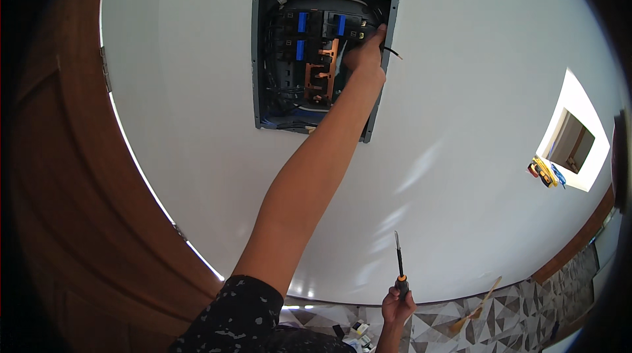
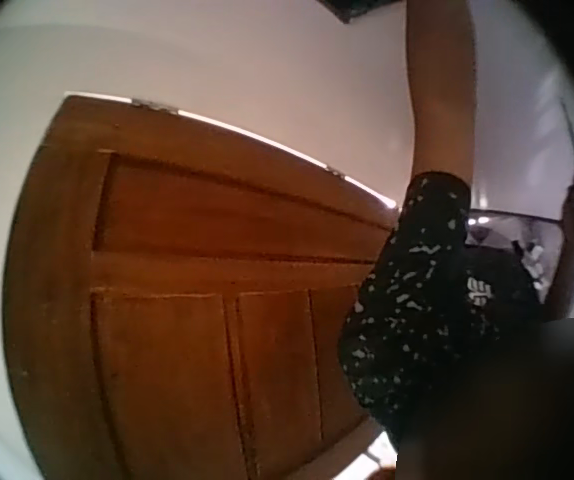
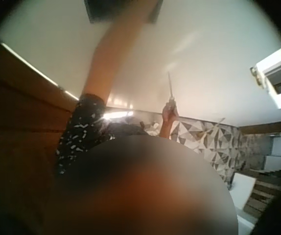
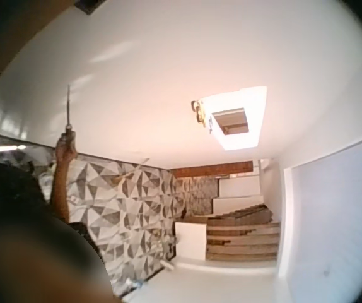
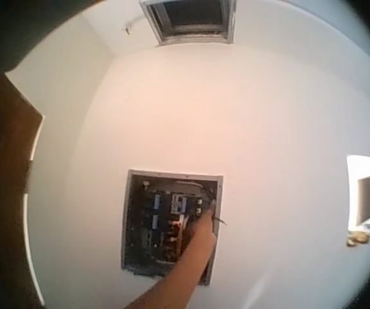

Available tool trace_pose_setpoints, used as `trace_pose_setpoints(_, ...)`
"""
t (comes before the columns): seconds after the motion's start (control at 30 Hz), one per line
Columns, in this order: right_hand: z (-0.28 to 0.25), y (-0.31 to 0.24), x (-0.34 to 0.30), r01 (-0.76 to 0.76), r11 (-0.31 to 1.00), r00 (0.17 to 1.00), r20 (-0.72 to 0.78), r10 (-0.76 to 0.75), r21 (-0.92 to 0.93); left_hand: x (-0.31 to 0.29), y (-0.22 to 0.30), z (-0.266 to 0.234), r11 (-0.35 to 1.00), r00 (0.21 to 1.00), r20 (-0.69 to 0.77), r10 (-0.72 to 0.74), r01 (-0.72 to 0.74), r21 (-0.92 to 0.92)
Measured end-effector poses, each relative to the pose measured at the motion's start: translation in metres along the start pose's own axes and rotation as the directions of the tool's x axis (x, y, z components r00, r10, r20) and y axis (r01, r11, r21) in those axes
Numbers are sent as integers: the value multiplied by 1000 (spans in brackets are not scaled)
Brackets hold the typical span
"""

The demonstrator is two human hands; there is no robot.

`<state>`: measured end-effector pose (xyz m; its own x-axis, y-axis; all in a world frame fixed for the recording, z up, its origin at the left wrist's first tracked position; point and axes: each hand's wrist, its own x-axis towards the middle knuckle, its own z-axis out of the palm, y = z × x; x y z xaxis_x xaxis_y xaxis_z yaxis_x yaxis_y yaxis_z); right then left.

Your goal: Wiring and installing a circuit breaker into an electrical panel.

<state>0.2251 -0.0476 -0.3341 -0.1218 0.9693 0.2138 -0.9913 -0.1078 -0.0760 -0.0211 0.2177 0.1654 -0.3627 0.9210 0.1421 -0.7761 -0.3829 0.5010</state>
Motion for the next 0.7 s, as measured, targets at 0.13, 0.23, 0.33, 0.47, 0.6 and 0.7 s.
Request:
trace_pose_setpoints(0.13, -4, 4, -4, 21, 1000, 1000, 5, -21, -13, 9, -3, -4, 997, 997, 33, 70, -69, -21)
trace_pose_setpoints(0.23, -6, 6, -7, 45, 999, 999, -25, -46, -26, 8, -3, -8, 1000, 1000, 28, 10, -10, -11)
trace_pose_setpoints(0.33, -9, 5, -8, 54, 998, 998, -35, -55, -21, 9, -4, -10, 1000, 997, 79, 6, -4, -26)
trace_pose_setpoints(0.47, -5, 11, -3, 35, 999, 999, -14, -35, -8, 24, -7, -9, 1000, 991, 136, 10, -7, -22)
trace_pose_setpoints(0.6, -9, 16, -1, 23, 1000, 1000, 10, -23, -16, 26, -14, -4, 998, 992, 127, -10, 19, -66)
trace_pose_setpoints(0.7, -11, 23, -2, 17, 1000, 1000, -6, -17, -12, 30, -11, -9, 997, 985, 169, -30, 41, -62)
